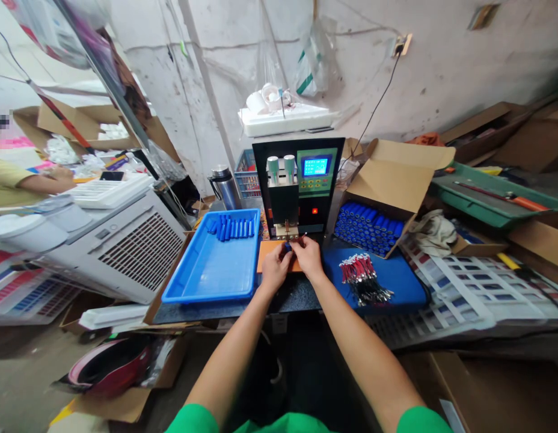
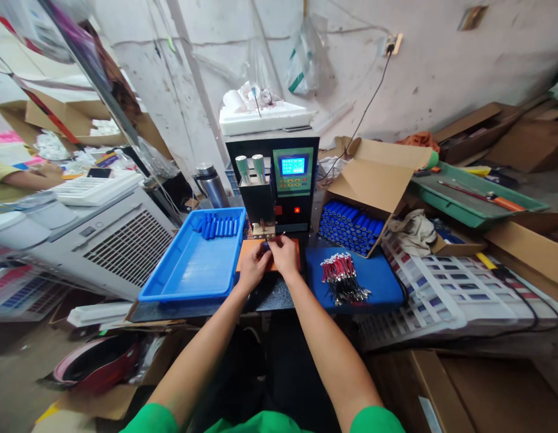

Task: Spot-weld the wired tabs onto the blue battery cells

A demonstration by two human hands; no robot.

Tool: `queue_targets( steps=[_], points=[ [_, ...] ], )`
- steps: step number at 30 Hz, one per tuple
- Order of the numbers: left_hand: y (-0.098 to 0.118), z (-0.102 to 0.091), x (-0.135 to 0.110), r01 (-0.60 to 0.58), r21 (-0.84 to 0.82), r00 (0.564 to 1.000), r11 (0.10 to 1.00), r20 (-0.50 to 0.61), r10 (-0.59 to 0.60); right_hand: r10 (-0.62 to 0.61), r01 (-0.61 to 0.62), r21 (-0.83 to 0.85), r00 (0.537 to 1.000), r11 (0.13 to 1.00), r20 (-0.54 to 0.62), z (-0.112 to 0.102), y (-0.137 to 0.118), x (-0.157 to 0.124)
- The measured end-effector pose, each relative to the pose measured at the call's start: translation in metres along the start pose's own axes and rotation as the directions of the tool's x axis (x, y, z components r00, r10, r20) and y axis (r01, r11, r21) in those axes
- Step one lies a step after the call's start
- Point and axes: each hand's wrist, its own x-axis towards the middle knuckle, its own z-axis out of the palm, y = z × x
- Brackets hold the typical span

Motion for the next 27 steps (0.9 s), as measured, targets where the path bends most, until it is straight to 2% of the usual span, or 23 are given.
queue_targets(
  steps=[5, 18, 27],
  points=[
    [0.0025, -0.0005, -0.0003, 0.010, 0.018, 1.000, 1.000, -0.008, -0.010, 0.015, -0.014, 0.040, 1.000, 0.999, -0.013, 0.0017, 0.0011, 0.0000],
    [0.0051, -0.0006, -0.0011, -0.008, 0.090, 1.000, 0.996, 0.000, 0.008, -0.002, 0.002, -0.007, 1.000, 1.000, -0.005, -0.0009, 0.0056, -0.0002],
    [0.0093, -0.0013, -0.0015, 0.004, 0.138, 1.000, 0.990, -0.004, -0.004, -0.010, 0.010, 0.023, 1.000, 1.000, -0.013, -0.0015, -0.0017, -0.0019]
  ],
)
